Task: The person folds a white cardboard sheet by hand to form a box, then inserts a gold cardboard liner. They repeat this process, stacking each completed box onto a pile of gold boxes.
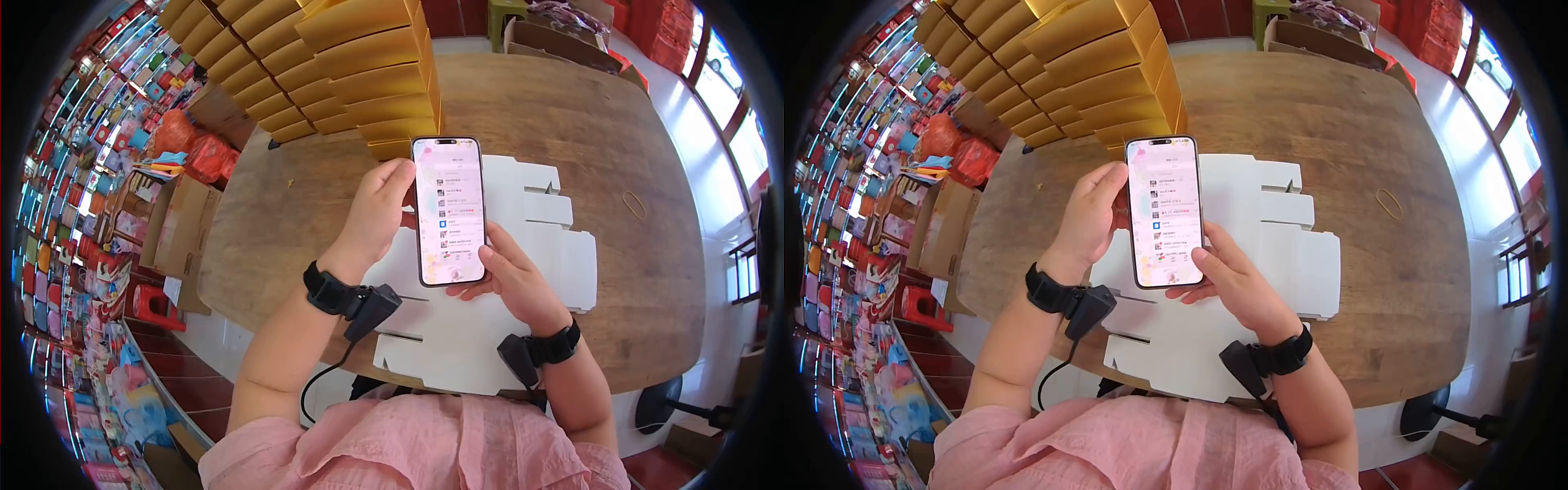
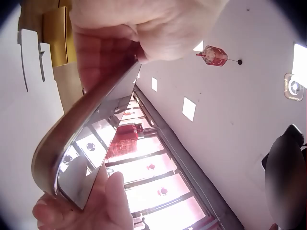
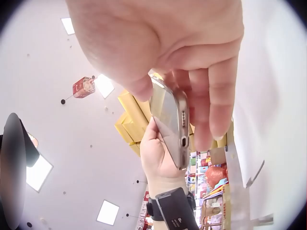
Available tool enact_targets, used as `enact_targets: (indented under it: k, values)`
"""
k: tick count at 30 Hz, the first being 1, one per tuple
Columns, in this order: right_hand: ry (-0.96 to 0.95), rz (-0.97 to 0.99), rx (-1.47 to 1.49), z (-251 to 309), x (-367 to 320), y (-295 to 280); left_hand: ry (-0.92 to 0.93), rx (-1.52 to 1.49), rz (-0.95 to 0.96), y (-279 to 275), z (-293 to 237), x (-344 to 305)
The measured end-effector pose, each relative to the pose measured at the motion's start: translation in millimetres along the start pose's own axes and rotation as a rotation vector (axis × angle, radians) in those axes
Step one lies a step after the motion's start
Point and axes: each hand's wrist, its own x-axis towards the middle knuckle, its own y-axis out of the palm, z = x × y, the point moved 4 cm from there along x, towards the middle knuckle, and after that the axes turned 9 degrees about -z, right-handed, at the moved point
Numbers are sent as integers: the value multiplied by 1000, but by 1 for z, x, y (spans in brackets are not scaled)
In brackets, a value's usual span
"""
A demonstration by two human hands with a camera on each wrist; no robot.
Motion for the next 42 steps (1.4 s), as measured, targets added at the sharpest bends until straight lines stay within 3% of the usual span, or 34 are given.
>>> enact_targets:
  k: [4, 12, 17, 21, 23, 25, 27, 29, 31, 42]
  values:
    - [-26, -66, -52, 2, -3, -4, -100, -4, -119, -40, 5, -14]
    - [-45, -159, -83, -4, 3, -7, -307, 187, -477, -246, 59, -35]
    - [-66, -196, -94, -6, 6, -12, -419, 273, -591, -315, 78, -46]
    - [-76, -230, -87, -8, 6, -14, -524, 292, -618, -324, 84, -58]
    - [-69, -224, -87, -9, 7, -14, -462, 517, -461, -329, 87, -60]
    - [-92, -227, -86, -10, 8, -16, -502, 546, -452, -311, 70, -73]
    - [-93, -221, -93, -10, 7, -16, -416, 803, -355, -302, 63, -86]
    - [-98, -216, -99, -9, 6, -15, -498, 725, -258, -300, 63, -97]
    - [-94, -225, -97, -9, 6, -15, -434, 773, -202, -294, 65, -109]
    - [-104, -200, -83, -8, 5, -14, -442, 746, -230, -289, 67, -113]
